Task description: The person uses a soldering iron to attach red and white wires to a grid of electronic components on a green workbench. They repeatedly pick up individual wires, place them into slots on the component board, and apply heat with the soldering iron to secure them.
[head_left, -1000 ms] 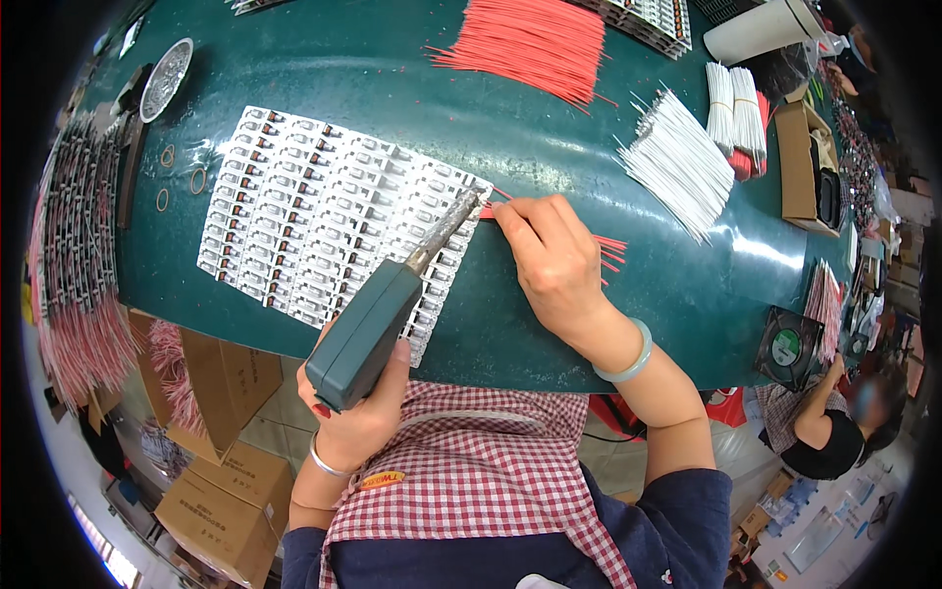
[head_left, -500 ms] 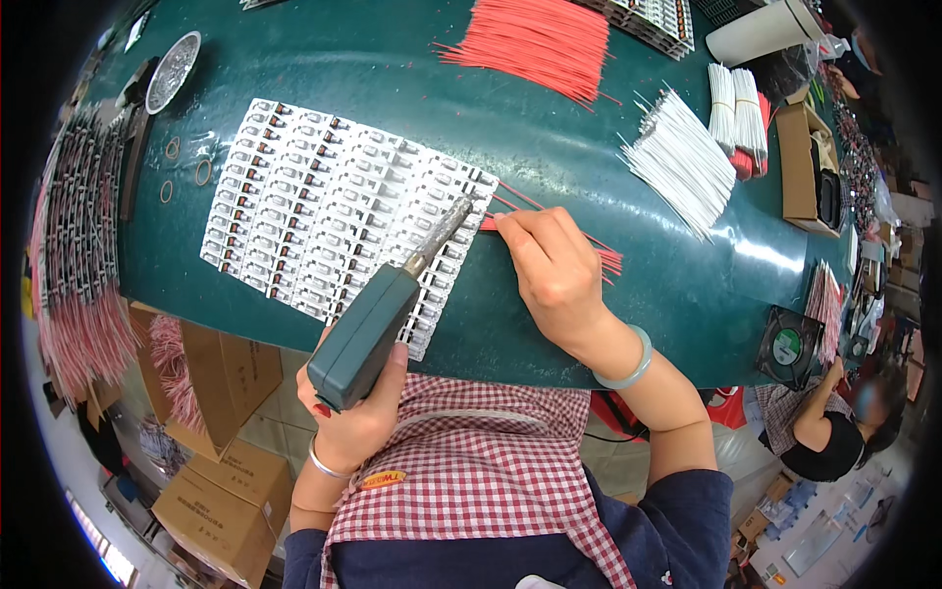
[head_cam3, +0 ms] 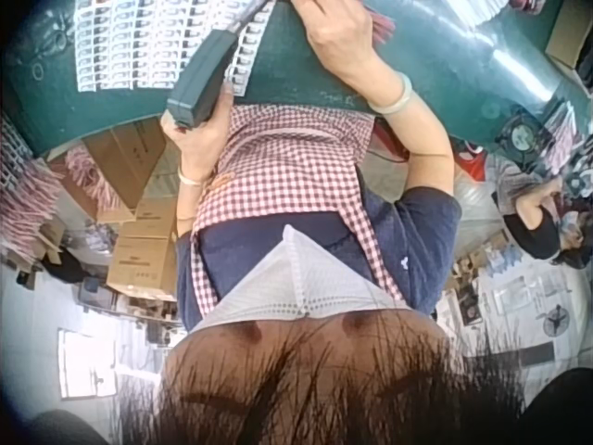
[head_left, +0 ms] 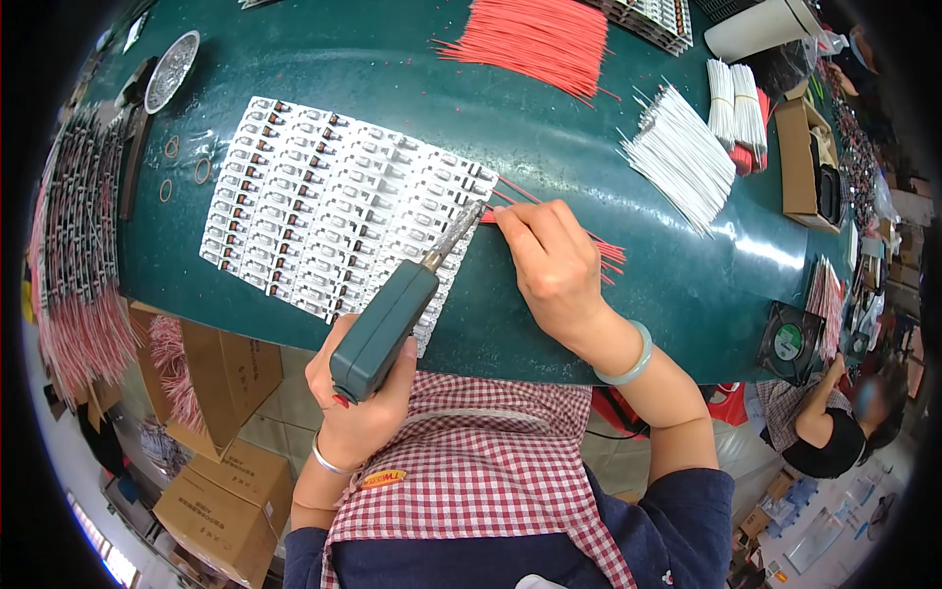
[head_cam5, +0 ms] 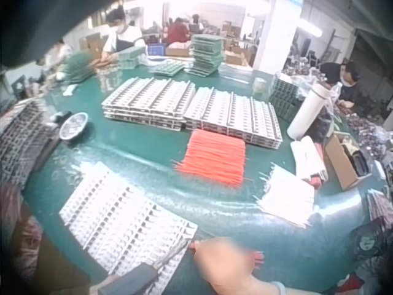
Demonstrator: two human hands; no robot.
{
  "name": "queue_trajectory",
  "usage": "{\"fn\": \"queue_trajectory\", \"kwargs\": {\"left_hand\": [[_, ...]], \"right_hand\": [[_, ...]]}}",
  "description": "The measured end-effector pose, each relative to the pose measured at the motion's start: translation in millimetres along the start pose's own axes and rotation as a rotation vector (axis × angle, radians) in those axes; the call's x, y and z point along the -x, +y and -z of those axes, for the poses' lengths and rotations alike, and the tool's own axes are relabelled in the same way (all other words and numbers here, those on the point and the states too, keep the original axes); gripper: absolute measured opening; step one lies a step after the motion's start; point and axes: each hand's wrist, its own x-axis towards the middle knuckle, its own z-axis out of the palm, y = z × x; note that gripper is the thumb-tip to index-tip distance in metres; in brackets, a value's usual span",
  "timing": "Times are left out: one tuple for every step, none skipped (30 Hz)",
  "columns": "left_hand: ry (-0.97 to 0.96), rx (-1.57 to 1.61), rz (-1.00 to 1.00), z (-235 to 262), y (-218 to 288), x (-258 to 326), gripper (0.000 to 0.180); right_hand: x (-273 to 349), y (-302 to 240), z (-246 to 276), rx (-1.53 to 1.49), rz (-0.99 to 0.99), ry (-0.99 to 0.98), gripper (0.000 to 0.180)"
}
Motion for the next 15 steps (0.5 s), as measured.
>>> {"fn": "queue_trajectory", "kwargs": {"left_hand": [[-0.004, -0.005, 0.005, 0.4, 0.7, 0.1, 0.017], [-0.008, -0.021, -0.008, 1.2, 0.9, 0.3, 0.017], [-0.012, -0.036, -0.022, 2.5, 1.0, 0.2, 0.017], [-0.016, -0.052, -0.036, 3.7, 0.7, 0.4, 0.017], [0.006, -0.025, -0.010, 4.2, -0.9, 2.6, 0.018], [0.030, 0.002, 0.016, 4.3, -3.7, 6.9, 0.018], [0.054, 0.029, 0.042, 4.5, -6.4, 10.5, 0.019], [0.066, 0.021, 0.027, 4.9, -8.6, 13.1, 0.020], [0.080, 0.013, 0.011, 5.3, -10.6, 15.3, 0.020], [0.093, 0.005, -0.004, 5.7, -11.4, 16.4, 0.021], [0.096, 0.012, -0.002, 6.3, -10.6, 16.6, 0.021], [0.098, 0.021, 0.000, 6.5, -9.6, 16.5, 0.021], [0.101, 0.030, 0.001, 6.7, -9.1, 16.5, 0.021], [0.095, 0.029, 0.005, 6.6, -9.2, 16.7, 0.021], [0.088, 0.029, 0.008, 6.7, -9.2, 17.0, 0.022]], "right_hand": [[-0.2, -0.1, 0.1, 0.001, 0.000, -0.001, 0.025], [-0.1, -0.2, 0.1, 0.002, -0.001, -0.002, 0.025], [0.1, -0.3, 0.0, 0.004, -0.003, -0.003, 0.025], [0.6, -0.3, -0.1, 0.006, -0.005, -0.004, 0.025], [0.9, -0.4, 0.0, 0.008, -0.007, -0.005, 0.025], [0.7, -0.6, 0.1, 0.007, -0.008, -0.006, 0.025], [0.5, -0.9, 0.4, 0.005, -0.009, -0.007, 0.024], [0.5, -1.1, 0.6, 0.003, -0.011, -0.008, 0.024], [1.1, -0.6, 0.4, 0.013, -0.003, -0.015, 0.025], [2.5, 0.2, -0.2, 0.023, 0.004, -0.021, 0.026], [3.6, 0.7, -0.9, 0.033, 0.011, -0.028, 0.028], [4.0, 1.0, -1.4, 0.029, 0.012, -0.024, 0.028], [4.2, 1.4, -1.7, 0.025, 0.013, -0.021, 0.027], [4.4, 1.7, -2.0, 0.021, 0.013, -0.017, 0.027], [4.5, 1.7, -2.2, 0.026, 0.010, -0.016, 0.027]]}}
